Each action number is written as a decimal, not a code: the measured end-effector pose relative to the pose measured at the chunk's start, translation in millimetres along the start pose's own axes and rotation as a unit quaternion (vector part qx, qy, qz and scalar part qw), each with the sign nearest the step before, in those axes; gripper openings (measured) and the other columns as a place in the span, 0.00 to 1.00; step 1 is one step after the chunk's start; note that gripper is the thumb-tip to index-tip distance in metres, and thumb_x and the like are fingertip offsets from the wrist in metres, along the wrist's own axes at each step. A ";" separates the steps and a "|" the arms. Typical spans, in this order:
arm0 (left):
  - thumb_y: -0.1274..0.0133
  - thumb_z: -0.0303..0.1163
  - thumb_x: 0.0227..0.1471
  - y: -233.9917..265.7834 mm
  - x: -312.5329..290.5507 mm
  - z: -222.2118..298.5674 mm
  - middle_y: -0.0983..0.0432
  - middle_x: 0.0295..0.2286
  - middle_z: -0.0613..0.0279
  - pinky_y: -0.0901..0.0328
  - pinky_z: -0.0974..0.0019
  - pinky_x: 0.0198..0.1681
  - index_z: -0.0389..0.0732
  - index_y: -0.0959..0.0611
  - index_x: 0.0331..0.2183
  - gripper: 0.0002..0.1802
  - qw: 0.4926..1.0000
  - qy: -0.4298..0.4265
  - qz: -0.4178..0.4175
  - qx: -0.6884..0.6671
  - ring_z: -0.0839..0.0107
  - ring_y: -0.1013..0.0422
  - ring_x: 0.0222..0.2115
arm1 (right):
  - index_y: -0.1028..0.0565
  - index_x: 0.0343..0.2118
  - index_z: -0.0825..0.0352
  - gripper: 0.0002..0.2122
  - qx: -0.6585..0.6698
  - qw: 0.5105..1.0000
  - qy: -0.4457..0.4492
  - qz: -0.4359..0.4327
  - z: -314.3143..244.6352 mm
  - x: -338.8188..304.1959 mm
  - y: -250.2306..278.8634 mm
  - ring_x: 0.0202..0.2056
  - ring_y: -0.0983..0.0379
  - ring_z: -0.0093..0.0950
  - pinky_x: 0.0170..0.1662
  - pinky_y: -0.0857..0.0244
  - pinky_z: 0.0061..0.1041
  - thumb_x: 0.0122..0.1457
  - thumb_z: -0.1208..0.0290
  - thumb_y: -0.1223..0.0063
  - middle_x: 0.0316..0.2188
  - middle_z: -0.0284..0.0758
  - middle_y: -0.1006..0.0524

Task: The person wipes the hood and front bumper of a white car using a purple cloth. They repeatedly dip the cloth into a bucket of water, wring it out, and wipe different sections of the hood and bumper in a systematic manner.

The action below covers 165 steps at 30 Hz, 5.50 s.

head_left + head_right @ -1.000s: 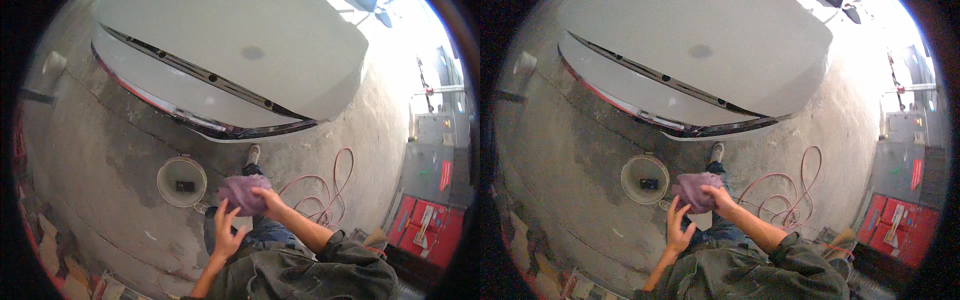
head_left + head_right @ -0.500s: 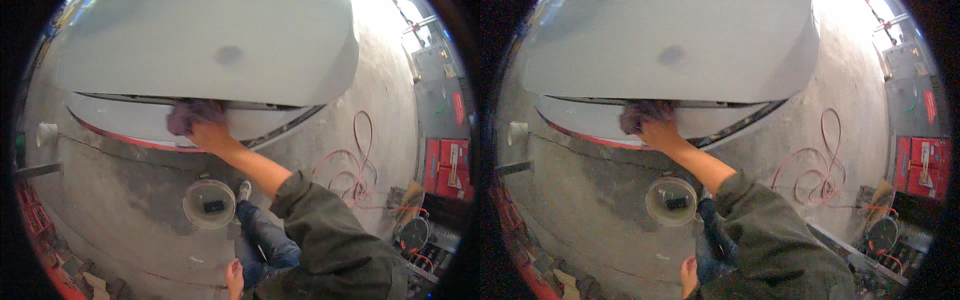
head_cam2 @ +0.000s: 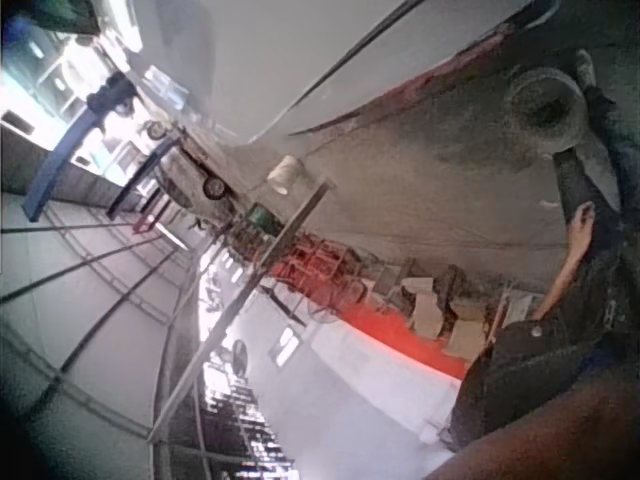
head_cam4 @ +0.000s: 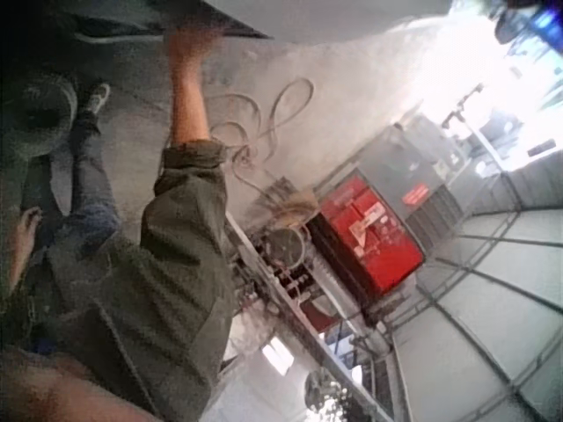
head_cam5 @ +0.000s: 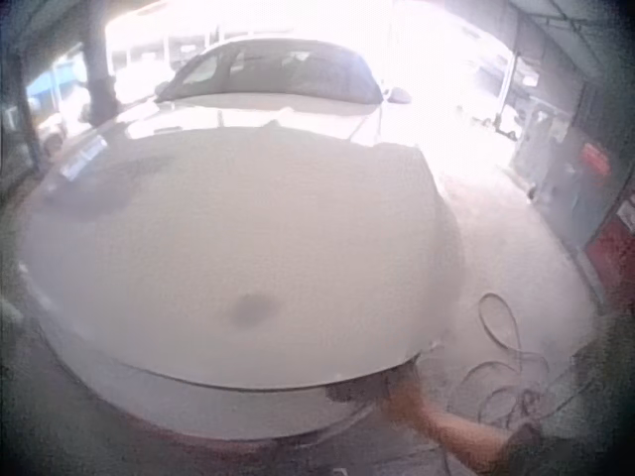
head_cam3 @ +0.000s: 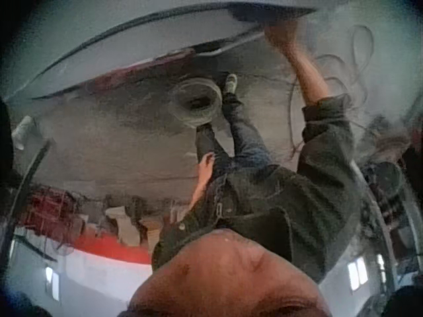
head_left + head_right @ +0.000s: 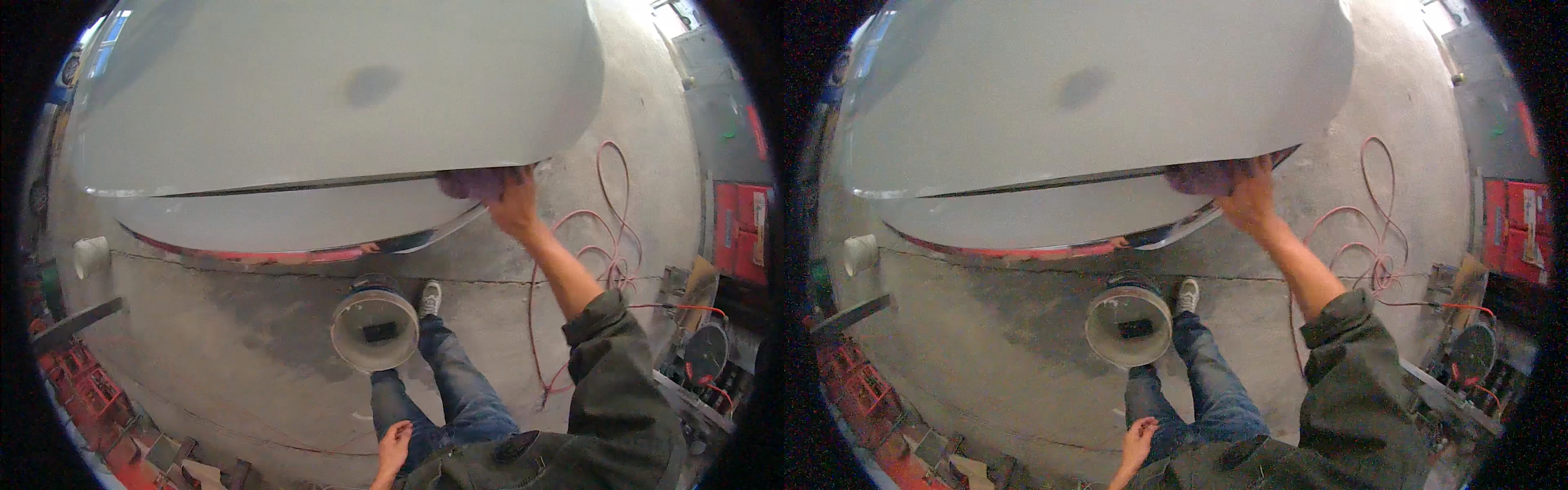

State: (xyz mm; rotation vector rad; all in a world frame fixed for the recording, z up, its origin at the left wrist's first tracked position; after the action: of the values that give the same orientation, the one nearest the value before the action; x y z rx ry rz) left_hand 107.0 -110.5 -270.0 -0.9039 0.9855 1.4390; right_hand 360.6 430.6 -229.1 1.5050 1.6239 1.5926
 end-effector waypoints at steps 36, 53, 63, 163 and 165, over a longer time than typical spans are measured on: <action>0.51 0.30 0.61 455.7 73.4 47.3 0.22 0.42 0.54 0.33 0.66 0.48 0.33 0.21 0.45 0.13 0.995 -0.064 -0.073 0.016 0.69 0.26 0.42 | 0.24 0.49 0.60 0.25 0.037 0.997 -0.040 -0.051 -294.8 101.3 -124.8 0.50 0.29 0.49 0.56 0.37 0.47 0.46 0.57 0.35 0.47 0.44 0.23; 0.47 0.34 0.60 517.9 105.1 88.0 0.18 0.40 0.58 0.32 0.70 0.46 0.36 0.22 0.48 0.17 0.997 -0.027 -0.065 0.026 0.73 0.24 0.39 | 0.31 0.57 0.64 0.38 -0.029 0.996 -0.017 -0.087 -516.5 188.0 -265.5 0.55 0.35 0.48 0.52 0.40 0.51 0.37 0.60 0.34 0.53 0.47 0.31; 0.49 0.29 0.61 659.6 113.7 65.0 0.20 0.40 0.57 0.33 0.68 0.48 0.34 0.21 0.45 0.12 0.999 -0.016 -0.025 -0.016 0.70 0.25 0.41 | 0.30 0.53 0.67 0.37 -0.137 0.967 -0.163 -0.142 -577.4 253.4 -273.1 0.48 0.28 0.50 0.48 0.38 0.53 0.42 0.49 0.36 0.48 0.49 0.26; 0.37 0.27 0.51 593.5 126.2 284.2 0.28 0.51 0.59 0.33 0.65 0.49 0.37 0.25 0.53 0.27 0.969 -0.213 -0.123 -0.037 0.69 0.28 0.45 | 0.24 0.43 0.71 0.15 0.463 0.774 -0.326 -0.282 -642.6 130.2 -160.4 0.40 0.25 0.31 0.47 0.32 0.31 0.53 0.72 0.48 0.38 0.39 0.22; 0.39 0.28 0.53 588.9 117.2 293.7 0.24 0.44 0.64 0.33 0.64 0.49 0.39 0.22 0.50 0.22 0.949 -0.240 -0.151 -0.138 0.68 0.29 0.43 | 0.25 0.50 0.71 0.16 0.564 0.627 -0.426 -0.328 -668.4 100.4 -191.4 0.49 0.30 0.24 0.55 0.37 0.27 0.61 0.71 0.51 0.47 0.33 0.23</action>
State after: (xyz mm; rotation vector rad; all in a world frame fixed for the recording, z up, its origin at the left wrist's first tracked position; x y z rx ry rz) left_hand -490.9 184.8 -224.3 -0.8037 0.2732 1.4529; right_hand -320.9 265.9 -185.9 1.3725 2.1046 -0.7263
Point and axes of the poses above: each hand's wrist, its own x-axis towards the middle knuckle, its own y-axis out of the back of the hand, z = x × y, the point moved 5 cm from there along x, towards the middle knuckle
